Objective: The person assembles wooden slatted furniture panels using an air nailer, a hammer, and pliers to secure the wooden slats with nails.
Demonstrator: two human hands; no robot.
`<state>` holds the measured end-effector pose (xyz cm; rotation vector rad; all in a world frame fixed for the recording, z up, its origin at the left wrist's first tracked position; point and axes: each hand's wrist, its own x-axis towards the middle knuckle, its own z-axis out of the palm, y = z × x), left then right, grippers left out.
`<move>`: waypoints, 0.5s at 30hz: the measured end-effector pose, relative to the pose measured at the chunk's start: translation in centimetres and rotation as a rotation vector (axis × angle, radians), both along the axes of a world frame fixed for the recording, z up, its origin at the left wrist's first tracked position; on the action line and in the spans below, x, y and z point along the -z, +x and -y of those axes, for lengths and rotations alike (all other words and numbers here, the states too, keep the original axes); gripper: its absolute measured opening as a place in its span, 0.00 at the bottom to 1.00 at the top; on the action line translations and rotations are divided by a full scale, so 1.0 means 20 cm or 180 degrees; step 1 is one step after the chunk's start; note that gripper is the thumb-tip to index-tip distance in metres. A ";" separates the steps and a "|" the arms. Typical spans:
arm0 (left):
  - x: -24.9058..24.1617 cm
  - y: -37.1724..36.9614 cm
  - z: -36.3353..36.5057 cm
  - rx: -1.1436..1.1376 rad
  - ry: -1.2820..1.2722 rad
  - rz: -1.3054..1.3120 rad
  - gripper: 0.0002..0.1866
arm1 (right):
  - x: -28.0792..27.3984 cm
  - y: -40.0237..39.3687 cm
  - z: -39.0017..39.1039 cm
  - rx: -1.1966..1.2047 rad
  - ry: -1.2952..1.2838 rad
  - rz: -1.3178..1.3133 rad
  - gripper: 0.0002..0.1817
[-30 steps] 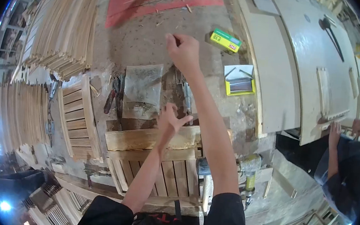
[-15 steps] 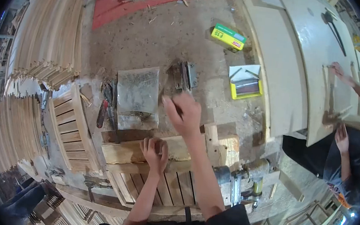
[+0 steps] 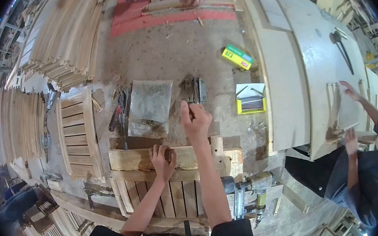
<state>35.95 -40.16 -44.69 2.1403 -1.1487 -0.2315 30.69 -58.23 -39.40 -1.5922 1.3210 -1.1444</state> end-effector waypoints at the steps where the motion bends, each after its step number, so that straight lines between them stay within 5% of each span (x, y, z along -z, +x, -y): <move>1: -0.01 0.00 0.00 0.0023 -0.0030 0.0049 0.06 | -0.03 0.01 0.02 0.0017 0.0029 0.0000 0.18; 7: 0.02 0.00 0.03 0.0164 -0.0013 -0.0032 0.06 | -0.35 0.18 0.52 0.0119 -0.0039 -0.0383 0.19; 9: -0.01 0.03 0.02 -0.0030 0.0083 -0.0550 0.05 | -0.35 0.24 0.66 0.0026 -0.0103 -0.0552 0.18; 15: 0.00 0.31 0.05 -0.0789 0.0158 -0.0022 0.12 | -0.33 0.32 0.74 -0.0010 -0.0136 -0.0592 0.16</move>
